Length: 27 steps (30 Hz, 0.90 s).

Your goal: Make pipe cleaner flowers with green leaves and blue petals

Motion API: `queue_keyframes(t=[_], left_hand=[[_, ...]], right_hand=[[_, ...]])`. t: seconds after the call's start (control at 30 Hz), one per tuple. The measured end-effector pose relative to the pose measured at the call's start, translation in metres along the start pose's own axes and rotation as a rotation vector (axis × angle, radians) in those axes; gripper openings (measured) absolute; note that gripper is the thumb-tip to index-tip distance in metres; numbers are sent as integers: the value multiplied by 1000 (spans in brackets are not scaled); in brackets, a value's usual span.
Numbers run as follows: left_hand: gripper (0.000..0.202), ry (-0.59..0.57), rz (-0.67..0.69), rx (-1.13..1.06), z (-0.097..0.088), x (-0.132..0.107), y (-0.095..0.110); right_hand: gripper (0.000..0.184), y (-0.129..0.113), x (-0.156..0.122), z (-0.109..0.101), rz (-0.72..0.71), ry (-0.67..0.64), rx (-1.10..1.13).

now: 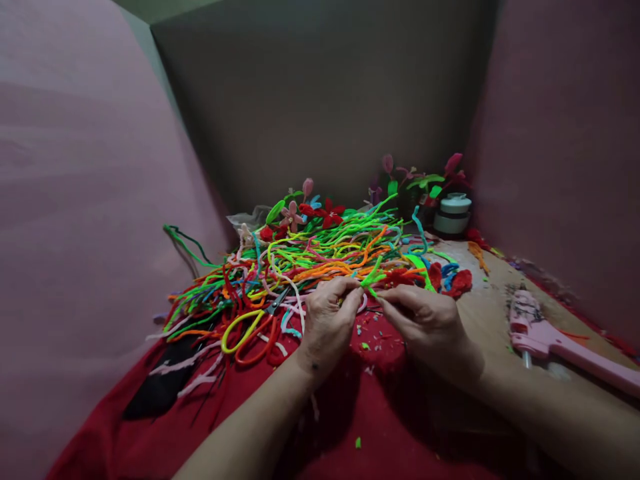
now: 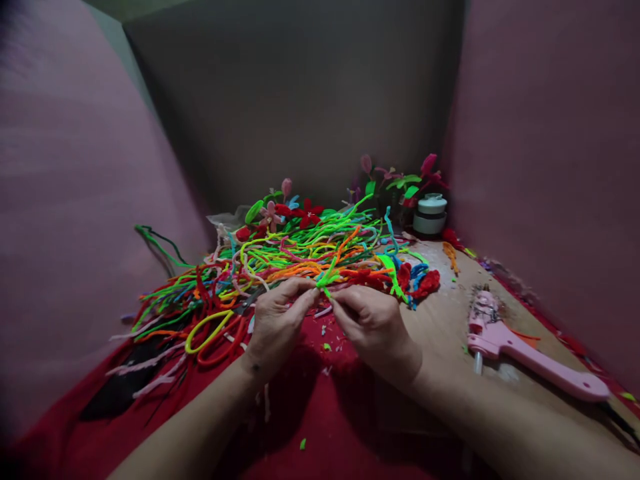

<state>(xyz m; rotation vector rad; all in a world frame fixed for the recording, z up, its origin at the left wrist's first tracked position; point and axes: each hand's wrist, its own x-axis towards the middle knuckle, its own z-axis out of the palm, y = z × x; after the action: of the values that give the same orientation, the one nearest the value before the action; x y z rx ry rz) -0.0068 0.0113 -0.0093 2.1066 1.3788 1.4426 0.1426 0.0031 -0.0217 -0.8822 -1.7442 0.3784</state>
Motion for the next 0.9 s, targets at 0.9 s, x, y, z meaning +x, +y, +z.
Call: queue_keyframes(t=[0.9], left_hand=[[18,-374,723,494,-2,6,-23]], right_hand=[[12,10,24,-20,92,-423,-170]])
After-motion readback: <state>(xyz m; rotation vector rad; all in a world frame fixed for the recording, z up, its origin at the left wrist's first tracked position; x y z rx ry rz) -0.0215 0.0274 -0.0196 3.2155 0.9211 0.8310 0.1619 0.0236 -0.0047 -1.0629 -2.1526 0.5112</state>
